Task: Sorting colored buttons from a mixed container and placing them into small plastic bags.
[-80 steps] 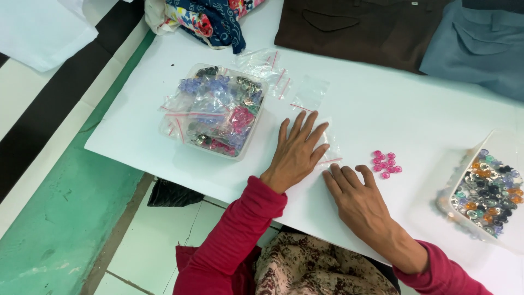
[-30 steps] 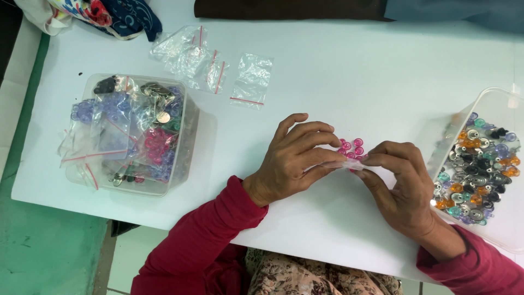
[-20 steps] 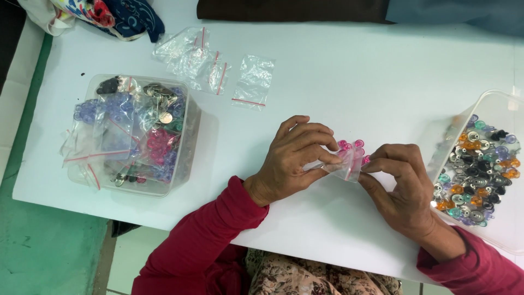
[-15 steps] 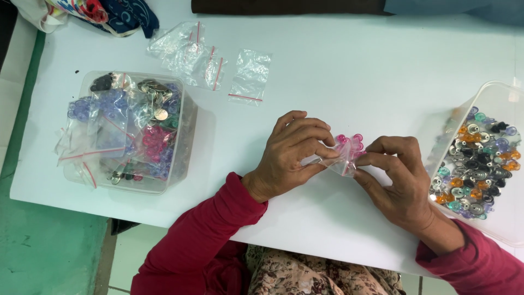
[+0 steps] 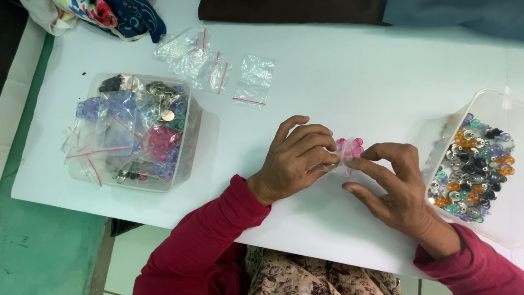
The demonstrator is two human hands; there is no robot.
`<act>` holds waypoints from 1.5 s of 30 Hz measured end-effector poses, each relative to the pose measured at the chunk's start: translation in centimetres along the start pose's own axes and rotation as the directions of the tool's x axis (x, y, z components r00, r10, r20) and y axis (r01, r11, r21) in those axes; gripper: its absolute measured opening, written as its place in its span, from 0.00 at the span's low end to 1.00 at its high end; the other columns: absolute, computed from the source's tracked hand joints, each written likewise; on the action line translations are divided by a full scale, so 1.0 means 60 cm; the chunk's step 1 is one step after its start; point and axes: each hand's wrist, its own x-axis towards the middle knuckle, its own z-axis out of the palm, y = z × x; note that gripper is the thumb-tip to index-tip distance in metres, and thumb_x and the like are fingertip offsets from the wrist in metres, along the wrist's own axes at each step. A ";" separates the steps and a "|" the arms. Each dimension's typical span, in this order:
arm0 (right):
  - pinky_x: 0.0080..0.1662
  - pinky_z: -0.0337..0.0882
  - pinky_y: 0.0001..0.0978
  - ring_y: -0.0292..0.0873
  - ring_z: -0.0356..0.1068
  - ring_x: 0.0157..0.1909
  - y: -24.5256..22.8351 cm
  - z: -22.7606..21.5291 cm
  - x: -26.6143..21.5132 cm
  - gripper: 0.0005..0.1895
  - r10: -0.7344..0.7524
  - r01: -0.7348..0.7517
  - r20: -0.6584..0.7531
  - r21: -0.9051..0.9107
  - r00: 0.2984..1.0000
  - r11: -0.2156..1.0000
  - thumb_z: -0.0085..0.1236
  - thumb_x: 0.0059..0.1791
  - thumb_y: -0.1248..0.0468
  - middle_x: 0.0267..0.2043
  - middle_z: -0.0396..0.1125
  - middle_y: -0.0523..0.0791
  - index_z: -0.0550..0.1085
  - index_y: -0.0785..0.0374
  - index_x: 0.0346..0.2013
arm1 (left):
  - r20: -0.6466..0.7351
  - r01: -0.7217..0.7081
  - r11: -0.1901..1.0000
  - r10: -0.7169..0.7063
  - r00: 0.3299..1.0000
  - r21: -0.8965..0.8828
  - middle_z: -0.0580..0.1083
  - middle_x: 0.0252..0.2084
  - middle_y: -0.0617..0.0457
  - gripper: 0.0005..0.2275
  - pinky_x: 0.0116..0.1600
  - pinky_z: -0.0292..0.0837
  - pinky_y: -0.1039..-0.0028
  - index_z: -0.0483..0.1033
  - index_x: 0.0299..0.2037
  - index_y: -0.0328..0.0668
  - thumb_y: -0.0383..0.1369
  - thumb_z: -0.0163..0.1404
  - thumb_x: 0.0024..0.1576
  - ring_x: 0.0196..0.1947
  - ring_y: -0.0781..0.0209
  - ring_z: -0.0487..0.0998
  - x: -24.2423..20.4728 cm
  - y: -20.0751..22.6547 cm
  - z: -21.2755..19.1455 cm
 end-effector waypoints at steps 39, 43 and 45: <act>0.38 0.68 0.37 0.47 0.67 0.43 0.016 0.006 -0.008 0.22 0.402 -0.414 0.283 -0.021 0.871 0.910 0.48 0.50 0.75 0.50 0.65 0.50 0.76 0.62 0.58 | 0.491 0.521 0.821 -0.362 0.793 -0.236 0.78 0.53 0.62 0.25 0.80 0.33 0.52 0.69 0.57 0.53 0.49 0.62 0.52 0.53 0.68 0.80 -0.010 -0.025 -0.027; 0.48 0.71 0.45 0.54 0.67 0.51 0.027 0.016 -0.021 0.21 0.308 -0.295 0.259 -0.086 0.915 0.951 0.51 0.51 0.76 0.49 0.67 0.52 0.74 0.66 0.59 | 0.493 0.517 0.824 -0.358 0.793 -0.233 0.78 0.49 0.60 0.25 0.80 0.35 0.53 0.70 0.56 0.55 0.49 0.62 0.52 0.53 0.68 0.80 -0.011 -0.024 -0.025; 0.52 0.71 0.43 0.54 0.69 0.49 0.038 0.020 -0.026 0.15 0.245 -0.229 0.226 -0.095 0.943 0.969 0.55 0.53 0.74 0.47 0.69 0.53 0.76 0.66 0.55 | 0.503 0.514 0.824 -0.348 0.791 -0.238 0.78 0.51 0.62 0.25 0.80 0.34 0.52 0.70 0.56 0.54 0.49 0.62 0.52 0.54 0.67 0.79 -0.013 -0.025 -0.022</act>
